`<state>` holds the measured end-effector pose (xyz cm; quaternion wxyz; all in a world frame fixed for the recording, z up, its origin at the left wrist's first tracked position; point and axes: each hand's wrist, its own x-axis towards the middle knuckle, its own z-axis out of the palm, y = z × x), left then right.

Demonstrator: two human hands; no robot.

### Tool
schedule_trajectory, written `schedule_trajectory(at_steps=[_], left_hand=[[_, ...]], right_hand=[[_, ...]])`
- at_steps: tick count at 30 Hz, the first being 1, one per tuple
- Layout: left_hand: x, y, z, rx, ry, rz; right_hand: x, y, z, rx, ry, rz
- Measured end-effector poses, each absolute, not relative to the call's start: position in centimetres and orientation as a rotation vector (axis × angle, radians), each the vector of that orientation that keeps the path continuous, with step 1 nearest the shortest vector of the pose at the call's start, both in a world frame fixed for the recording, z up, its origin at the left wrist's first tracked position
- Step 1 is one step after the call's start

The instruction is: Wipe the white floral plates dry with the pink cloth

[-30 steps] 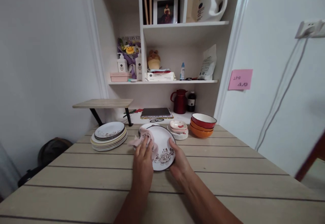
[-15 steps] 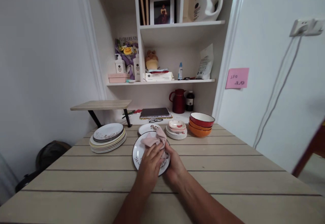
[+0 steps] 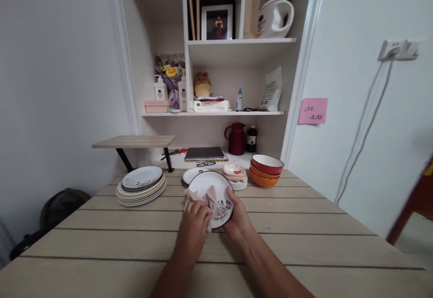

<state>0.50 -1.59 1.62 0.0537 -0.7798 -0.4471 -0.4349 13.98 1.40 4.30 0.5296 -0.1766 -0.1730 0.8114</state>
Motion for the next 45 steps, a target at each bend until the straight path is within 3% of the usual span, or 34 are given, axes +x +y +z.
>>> schedule_trajectory(at_steps=[12,23,37,45], left_hand=[[0.2,-1.1,1.3,-2.489,-1.085,-1.197],[-2.3,0.3,0.7,-2.005,-1.456,-1.124],[1.0,-1.1,1.0,-2.468,-0.927,-1.047],[0.0,-0.7,1.0,-2.191,-1.231,-1.068]], right_hand=[[12.6,0.8,3.3,-0.455,-0.455,2.059],[11.5,0.3,3.1,-0.520,-0.454,2.018],[13.0,0.7,4.1,-0.551,-0.462,1.951],[11.6,0.2,3.2,-0.497,-0.437,2.025]])
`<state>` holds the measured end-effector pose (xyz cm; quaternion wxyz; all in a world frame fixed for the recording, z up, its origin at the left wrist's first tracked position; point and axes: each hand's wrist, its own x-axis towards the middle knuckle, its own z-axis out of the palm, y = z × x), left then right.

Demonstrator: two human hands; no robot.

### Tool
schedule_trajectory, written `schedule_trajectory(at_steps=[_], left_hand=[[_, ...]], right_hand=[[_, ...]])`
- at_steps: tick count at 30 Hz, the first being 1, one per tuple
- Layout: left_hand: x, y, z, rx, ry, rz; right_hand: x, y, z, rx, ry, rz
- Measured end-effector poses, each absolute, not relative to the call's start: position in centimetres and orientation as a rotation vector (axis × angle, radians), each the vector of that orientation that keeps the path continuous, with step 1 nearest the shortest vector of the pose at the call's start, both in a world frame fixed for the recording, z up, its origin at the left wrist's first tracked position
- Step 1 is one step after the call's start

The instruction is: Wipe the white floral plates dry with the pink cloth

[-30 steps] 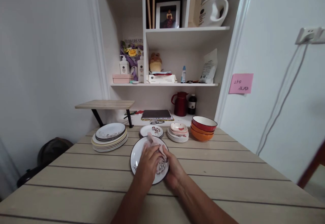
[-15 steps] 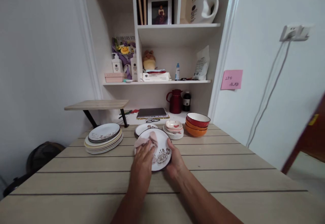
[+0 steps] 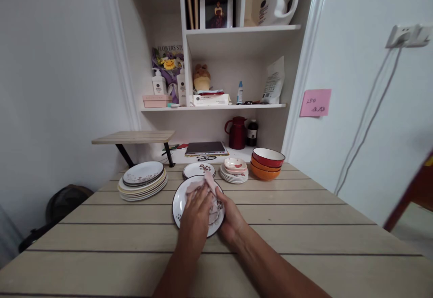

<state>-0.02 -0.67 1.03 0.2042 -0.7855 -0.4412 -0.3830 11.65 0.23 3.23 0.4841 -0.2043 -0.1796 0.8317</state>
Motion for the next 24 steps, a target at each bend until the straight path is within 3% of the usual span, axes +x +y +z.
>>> schedule_trajectory(at_steps=[8,14,19,24], left_hand=[[-1.0,-0.3,-0.1,-1.933,-1.490,-1.007],[1.1,-0.9,-0.9,-2.221,-1.199,-1.020],[1.2,-1.4,-0.3,-2.422,-0.942,-1.035],[0.1,-1.8,0.7,-2.345,-1.021,-1.032]], right_hand=[[12.1,1.2,2.7,-0.528,-0.392,1.954],[14.7,2.6,3.8,-0.482,-0.287,1.809],[13.7,1.6,4.0,-0.568,-0.363,1.955],[11.8,0.2,3.8,-0.569,-0.411,2.003]])
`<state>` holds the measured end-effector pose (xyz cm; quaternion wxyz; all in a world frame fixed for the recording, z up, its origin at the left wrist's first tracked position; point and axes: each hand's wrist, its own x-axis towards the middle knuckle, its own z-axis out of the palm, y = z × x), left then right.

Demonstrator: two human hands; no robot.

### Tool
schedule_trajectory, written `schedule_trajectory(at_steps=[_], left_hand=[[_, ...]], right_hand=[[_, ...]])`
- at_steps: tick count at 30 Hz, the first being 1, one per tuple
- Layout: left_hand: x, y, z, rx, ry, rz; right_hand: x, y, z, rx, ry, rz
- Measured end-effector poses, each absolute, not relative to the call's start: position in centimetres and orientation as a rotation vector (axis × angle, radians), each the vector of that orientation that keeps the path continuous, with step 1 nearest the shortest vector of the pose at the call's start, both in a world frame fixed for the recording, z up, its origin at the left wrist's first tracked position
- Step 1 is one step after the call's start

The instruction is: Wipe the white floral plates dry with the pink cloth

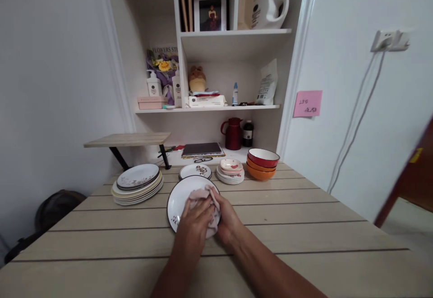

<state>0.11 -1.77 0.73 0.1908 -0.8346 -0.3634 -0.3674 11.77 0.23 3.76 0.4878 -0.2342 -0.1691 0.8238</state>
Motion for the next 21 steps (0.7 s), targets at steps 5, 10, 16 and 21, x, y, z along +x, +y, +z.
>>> schedule_trajectory(at_steps=[5,10,16,21], left_hand=[[-0.4,-1.9,1.2,-2.143,-1.369,-1.040],[-1.4,-1.7,0.9,-1.907,-1.623,-0.986],[-0.7,-1.6,0.0,-2.109,-1.469,-0.977],[0.2,-1.6,0.1,-2.410,-1.202,-1.068]], right_hand=[[11.1,-0.2,3.2,-0.562,-0.403,2.029],[10.8,-0.1,2.8,-0.593,-0.393,2.051],[12.9,1.3,3.5,-0.566,-0.319,1.888],[13.7,1.5,3.8,-0.572,-0.337,1.904]])
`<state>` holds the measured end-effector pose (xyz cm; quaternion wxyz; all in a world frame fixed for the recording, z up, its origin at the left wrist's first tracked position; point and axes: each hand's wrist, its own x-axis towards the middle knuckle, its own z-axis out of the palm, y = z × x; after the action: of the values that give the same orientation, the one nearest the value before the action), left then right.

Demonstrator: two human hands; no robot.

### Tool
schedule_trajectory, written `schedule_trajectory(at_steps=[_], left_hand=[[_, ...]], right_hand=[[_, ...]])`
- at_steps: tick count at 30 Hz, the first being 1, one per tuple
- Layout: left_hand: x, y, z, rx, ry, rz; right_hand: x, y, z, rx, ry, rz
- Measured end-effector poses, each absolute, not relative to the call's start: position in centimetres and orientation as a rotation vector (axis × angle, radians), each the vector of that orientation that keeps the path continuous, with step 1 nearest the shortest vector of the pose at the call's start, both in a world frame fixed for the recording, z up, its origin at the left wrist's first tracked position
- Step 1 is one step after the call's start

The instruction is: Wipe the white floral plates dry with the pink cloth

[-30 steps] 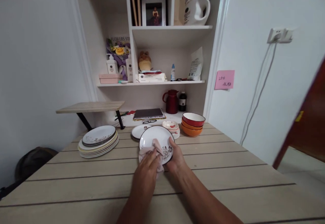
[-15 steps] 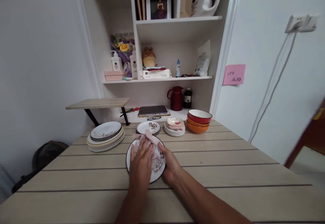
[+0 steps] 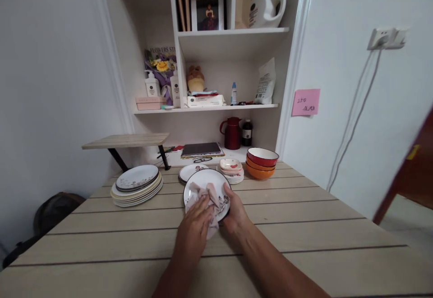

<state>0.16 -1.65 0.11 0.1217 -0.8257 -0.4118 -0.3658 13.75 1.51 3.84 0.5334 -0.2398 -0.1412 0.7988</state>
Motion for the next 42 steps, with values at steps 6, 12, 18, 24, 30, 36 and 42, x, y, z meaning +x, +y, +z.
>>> schedule_trajectory(at_steps=[6,12,18,24,30,36,42], left_hand=[[-0.4,-1.3,0.4,-2.379,-1.286,-1.066],[-1.5,-1.1,0.4,-2.041,-1.639,-1.048],[-1.6,-1.3,0.0,-2.028,-1.645,-1.024],[-0.4,-1.6,-0.4,-2.251,-1.366,-1.105],[0.4,-2.1,0.8,-2.349,-1.130,-1.051],[-0.3,-1.5,0.6,-2.067,-1.436,-1.014],[-0.6,-2.0,1.1,-1.857,-1.602,-1.009]], right_hand=[[11.4,0.3,2.7,-0.545,-0.464,2.059],[10.7,-0.4,2.9,-0.560,-0.473,2.105],[11.9,0.7,3.1,-0.605,-0.376,2.014],[13.2,1.6,3.1,-0.544,-0.359,1.979],[12.1,0.6,3.2,-0.591,-0.406,2.068],[11.0,-0.2,3.1,-0.585,-0.431,2.125],[11.1,0.0,2.9,-0.575,-0.406,2.093]])
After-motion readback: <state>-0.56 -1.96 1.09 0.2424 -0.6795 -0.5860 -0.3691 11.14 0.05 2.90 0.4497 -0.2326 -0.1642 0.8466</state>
